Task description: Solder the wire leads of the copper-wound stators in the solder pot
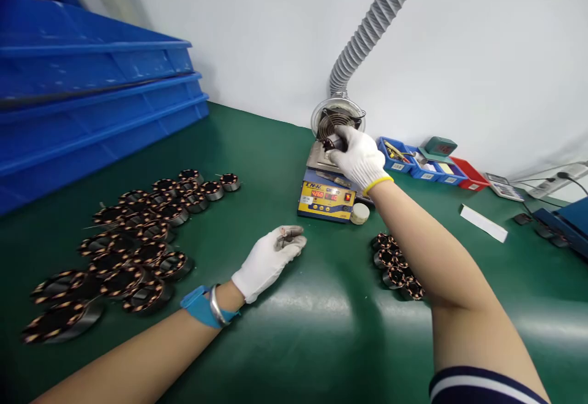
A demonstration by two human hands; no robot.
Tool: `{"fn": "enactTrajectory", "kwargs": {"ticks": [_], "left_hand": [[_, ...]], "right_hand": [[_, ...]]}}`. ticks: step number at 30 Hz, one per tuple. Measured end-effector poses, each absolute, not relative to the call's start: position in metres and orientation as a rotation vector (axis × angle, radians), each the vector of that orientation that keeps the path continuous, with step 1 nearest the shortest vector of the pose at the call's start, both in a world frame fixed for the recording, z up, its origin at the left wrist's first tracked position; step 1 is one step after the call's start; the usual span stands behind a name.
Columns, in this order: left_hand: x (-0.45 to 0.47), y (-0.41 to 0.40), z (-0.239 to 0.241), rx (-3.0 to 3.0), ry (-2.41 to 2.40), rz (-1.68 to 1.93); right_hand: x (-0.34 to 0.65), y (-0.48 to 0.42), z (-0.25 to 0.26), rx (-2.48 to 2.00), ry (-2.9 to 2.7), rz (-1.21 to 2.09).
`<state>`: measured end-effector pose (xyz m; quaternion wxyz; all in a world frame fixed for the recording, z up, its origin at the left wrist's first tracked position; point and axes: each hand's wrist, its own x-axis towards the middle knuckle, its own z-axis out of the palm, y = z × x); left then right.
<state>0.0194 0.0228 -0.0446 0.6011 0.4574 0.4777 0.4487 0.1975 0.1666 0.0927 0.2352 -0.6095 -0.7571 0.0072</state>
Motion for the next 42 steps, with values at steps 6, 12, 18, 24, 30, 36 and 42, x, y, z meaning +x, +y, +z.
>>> {"fn": "enactTrajectory", "kwargs": {"ticks": [6, 12, 18, 24, 30, 36, 42], "left_hand": [[0.008, 0.026, -0.035, 0.921, 1.0, 1.32], [0.001, 0.026, -0.024, 0.844, 0.996, 1.396], [-0.003, 0.025, -0.025, 0.868, 1.01, 1.407], [0.006, 0.015, -0.032, 1.019, 0.977, 1.327], [0.021, 0.007, -0.041, 1.164, 1.115, 1.302], [0.014, 0.014, -0.051, 1.135, 1.129, 1.319], [0.015, 0.011, -0.042, 1.502, 1.207, 1.19]], "right_hand": [[0.179, 0.111, 0.048, -1.48, -1.976, 0.542], [0.158, 0.07, 0.035, -1.531, -1.992, 0.651], [0.163, 0.073, 0.04, -1.442, -1.914, 0.78], [0.163, 0.075, 0.03, -1.334, -1.736, 0.974], [0.143, 0.039, 0.007, -1.375, -1.765, 0.921], [0.155, 0.035, 0.013, -1.278, -1.646, 1.458], [0.17, 0.056, 0.02, -1.462, -1.446, 1.667]]}}
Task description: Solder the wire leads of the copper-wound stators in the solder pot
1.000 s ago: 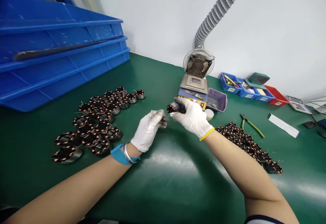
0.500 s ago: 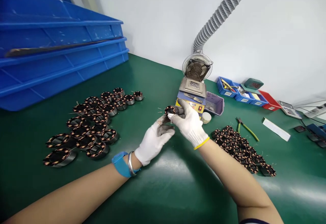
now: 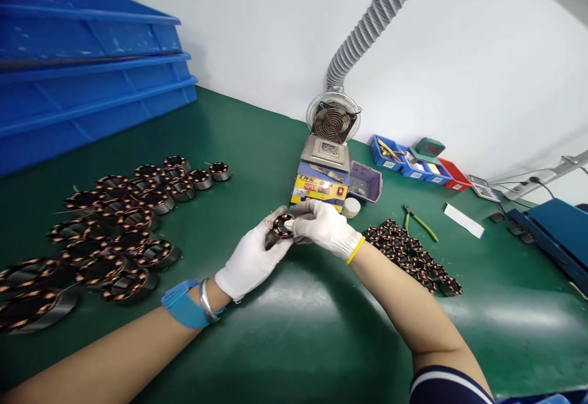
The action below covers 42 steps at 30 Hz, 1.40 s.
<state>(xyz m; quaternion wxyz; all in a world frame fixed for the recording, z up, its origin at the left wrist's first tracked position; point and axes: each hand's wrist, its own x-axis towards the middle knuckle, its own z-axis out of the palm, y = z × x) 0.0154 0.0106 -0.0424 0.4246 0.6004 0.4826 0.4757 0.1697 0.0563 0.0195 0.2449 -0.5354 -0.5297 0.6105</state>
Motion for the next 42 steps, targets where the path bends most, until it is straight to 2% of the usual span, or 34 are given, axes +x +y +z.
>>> {"fn": "enactTrajectory", "kwargs": {"ticks": [2, 8, 12, 17, 23, 42], "left_hand": [[0.016, 0.008, -0.038, 1.544, 1.273, 1.095], [0.018, 0.007, -0.037, 1.819, 1.356, 0.807], [0.018, 0.008, -0.038, 1.844, 1.372, 0.765], [0.018, 0.009, -0.036, 1.827, 1.356, 0.777], [0.017, 0.01, -0.037, 1.82, 1.338, 0.783], [0.017, 0.01, -0.036, 1.777, 1.324, 0.765]], "right_hand": [[0.176, 0.072, 0.028, -1.473, -1.495, 1.511], [0.21, 0.162, 0.063, -1.544, -1.703, 0.511], [0.222, 0.21, 0.069, -1.696, -1.777, 0.187], [0.22, 0.229, 0.052, -1.807, -1.787, 0.056], [0.22, 0.237, 0.036, -1.869, -1.828, 0.045], [0.22, 0.228, 0.045, -1.849, -1.813, 0.026]]}}
